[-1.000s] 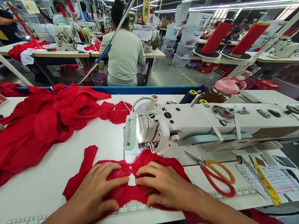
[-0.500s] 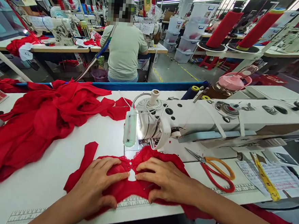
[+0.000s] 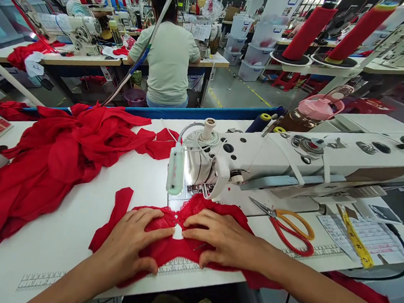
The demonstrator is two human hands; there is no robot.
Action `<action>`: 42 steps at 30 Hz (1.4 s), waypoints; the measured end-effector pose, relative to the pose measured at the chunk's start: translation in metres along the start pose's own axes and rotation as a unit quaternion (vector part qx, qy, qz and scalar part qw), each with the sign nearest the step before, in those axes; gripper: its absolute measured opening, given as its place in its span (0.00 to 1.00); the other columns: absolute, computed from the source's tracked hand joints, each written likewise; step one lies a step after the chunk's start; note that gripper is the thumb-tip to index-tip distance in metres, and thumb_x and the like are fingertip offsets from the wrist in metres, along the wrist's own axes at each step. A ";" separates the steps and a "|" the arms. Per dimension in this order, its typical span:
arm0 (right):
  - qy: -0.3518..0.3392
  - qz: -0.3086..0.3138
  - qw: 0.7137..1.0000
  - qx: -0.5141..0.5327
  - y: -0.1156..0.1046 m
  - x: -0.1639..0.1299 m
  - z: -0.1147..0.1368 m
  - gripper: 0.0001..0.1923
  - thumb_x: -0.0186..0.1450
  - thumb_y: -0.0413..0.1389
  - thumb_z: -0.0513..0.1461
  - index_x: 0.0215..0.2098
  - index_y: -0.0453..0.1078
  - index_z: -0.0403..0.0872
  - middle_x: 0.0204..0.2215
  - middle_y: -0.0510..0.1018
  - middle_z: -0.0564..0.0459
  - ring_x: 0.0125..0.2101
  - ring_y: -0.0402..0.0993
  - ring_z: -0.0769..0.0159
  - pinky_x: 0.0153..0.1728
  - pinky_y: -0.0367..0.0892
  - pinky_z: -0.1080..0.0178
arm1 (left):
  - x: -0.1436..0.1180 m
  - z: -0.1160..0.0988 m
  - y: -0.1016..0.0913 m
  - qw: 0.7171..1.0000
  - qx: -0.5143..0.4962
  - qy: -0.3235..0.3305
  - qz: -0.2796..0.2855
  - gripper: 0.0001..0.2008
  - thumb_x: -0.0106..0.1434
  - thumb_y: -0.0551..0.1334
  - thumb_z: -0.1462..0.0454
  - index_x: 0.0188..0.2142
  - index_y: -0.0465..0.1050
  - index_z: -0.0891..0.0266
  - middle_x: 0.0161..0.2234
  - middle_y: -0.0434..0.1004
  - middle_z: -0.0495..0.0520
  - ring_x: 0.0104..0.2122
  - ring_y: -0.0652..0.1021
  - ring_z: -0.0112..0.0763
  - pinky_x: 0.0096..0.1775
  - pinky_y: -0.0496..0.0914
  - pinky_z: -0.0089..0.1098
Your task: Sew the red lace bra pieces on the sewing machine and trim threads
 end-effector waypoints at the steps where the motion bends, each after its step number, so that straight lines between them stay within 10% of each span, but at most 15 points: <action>1: 0.002 0.000 1.000 0.001 0.000 0.000 0.000 0.23 0.67 0.62 0.47 0.59 0.69 0.55 0.60 0.70 0.51 0.55 0.65 0.55 0.44 0.68 0.58 | 0.000 0.000 0.000 1.000 -0.001 0.000 0.001 0.42 0.50 0.76 0.49 0.63 0.64 0.35 0.62 0.66 0.58 0.58 0.70 0.58 0.54 0.68 0.59; 26: 0.021 0.007 1.000 0.002 0.002 -0.002 -0.003 0.23 0.67 0.61 0.48 0.59 0.67 0.59 0.62 0.68 0.56 0.58 0.64 0.56 0.41 0.68 0.60 | 0.005 -0.001 -0.003 0.999 -0.002 -0.018 0.035 0.40 0.50 0.76 0.49 0.62 0.66 0.36 0.63 0.66 0.58 0.59 0.70 0.59 0.55 0.67 0.60; 42: 0.073 0.042 0.996 0.037 0.004 0.010 -0.013 0.48 0.59 0.66 0.52 0.71 0.50 0.53 0.66 0.58 0.44 0.60 0.60 0.45 0.49 0.68 0.51 | 0.011 0.001 -0.001 0.992 -0.017 -0.073 0.104 0.55 0.49 0.73 0.42 0.70 0.53 0.52 0.66 0.63 0.61 0.62 0.65 0.56 0.61 0.62 0.54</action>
Point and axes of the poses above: each hand's wrist, its own x-axis towards the middle knuckle, its own y-axis out of the palm, z = x × y, the point moved 8 cm from there along x, towards the middle knuckle
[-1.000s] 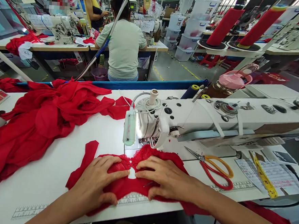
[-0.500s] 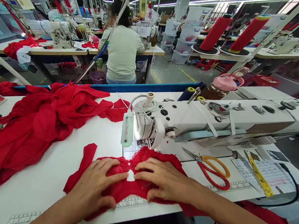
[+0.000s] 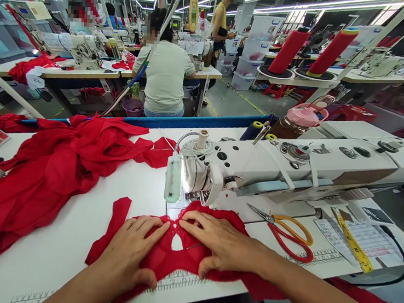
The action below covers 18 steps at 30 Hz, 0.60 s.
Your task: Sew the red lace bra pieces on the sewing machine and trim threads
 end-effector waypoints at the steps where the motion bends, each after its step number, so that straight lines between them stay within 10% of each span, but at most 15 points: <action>1: 0.004 0.001 1.000 0.002 0.000 0.000 -0.001 0.48 0.59 0.65 0.52 0.71 0.51 0.53 0.65 0.59 0.45 0.60 0.60 0.45 0.48 0.68 0.51 | 0.001 -0.001 0.000 1.000 0.003 -0.007 0.012 0.55 0.48 0.74 0.43 0.70 0.53 0.53 0.67 0.62 0.61 0.63 0.64 0.55 0.62 0.61 0.54; 18: 0.029 -0.001 0.999 0.017 0.002 -0.001 -0.009 0.50 0.56 0.66 0.54 0.70 0.51 0.57 0.66 0.59 0.48 0.61 0.57 0.44 0.53 0.65 0.48 | 0.004 0.003 0.000 0.996 0.001 -0.065 0.068 0.58 0.46 0.77 0.47 0.70 0.49 0.47 0.69 0.57 0.57 0.66 0.59 0.56 0.65 0.55 0.53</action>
Point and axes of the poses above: each hand's wrist, its own x-axis towards the middle knuckle, its own y-axis out of the palm, z = x × y, the point moved 8 cm from there along x, towards the middle knuckle
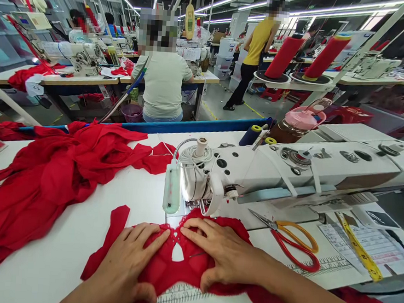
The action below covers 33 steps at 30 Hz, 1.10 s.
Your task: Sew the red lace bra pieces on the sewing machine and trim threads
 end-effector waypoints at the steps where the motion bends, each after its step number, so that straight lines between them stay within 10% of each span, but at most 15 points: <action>1: 0.002 0.001 1.000 0.000 0.000 0.000 0.000 0.49 0.56 0.66 0.53 0.70 0.51 0.57 0.66 0.59 0.48 0.61 0.57 0.44 0.52 0.66 0.48 | 0.000 0.000 0.000 1.000 -0.002 0.002 -0.002 0.58 0.46 0.77 0.46 0.70 0.49 0.46 0.69 0.57 0.57 0.66 0.59 0.56 0.64 0.55 0.53; 33: -0.032 -0.035 0.998 -0.043 -0.005 0.002 0.011 0.50 0.52 0.69 0.53 0.68 0.56 0.53 0.64 0.62 0.45 0.60 0.60 0.46 0.52 0.66 0.49 | -0.012 -0.012 -0.016 0.995 0.026 0.043 -0.082 0.54 0.46 0.77 0.48 0.69 0.57 0.54 0.66 0.62 0.63 0.62 0.65 0.55 0.61 0.62 0.52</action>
Point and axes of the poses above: each hand's wrist, its own x-axis towards the middle knuckle, its own y-axis out of the palm, z = x × y, the point moved 8 cm from there along x, towards the middle knuckle
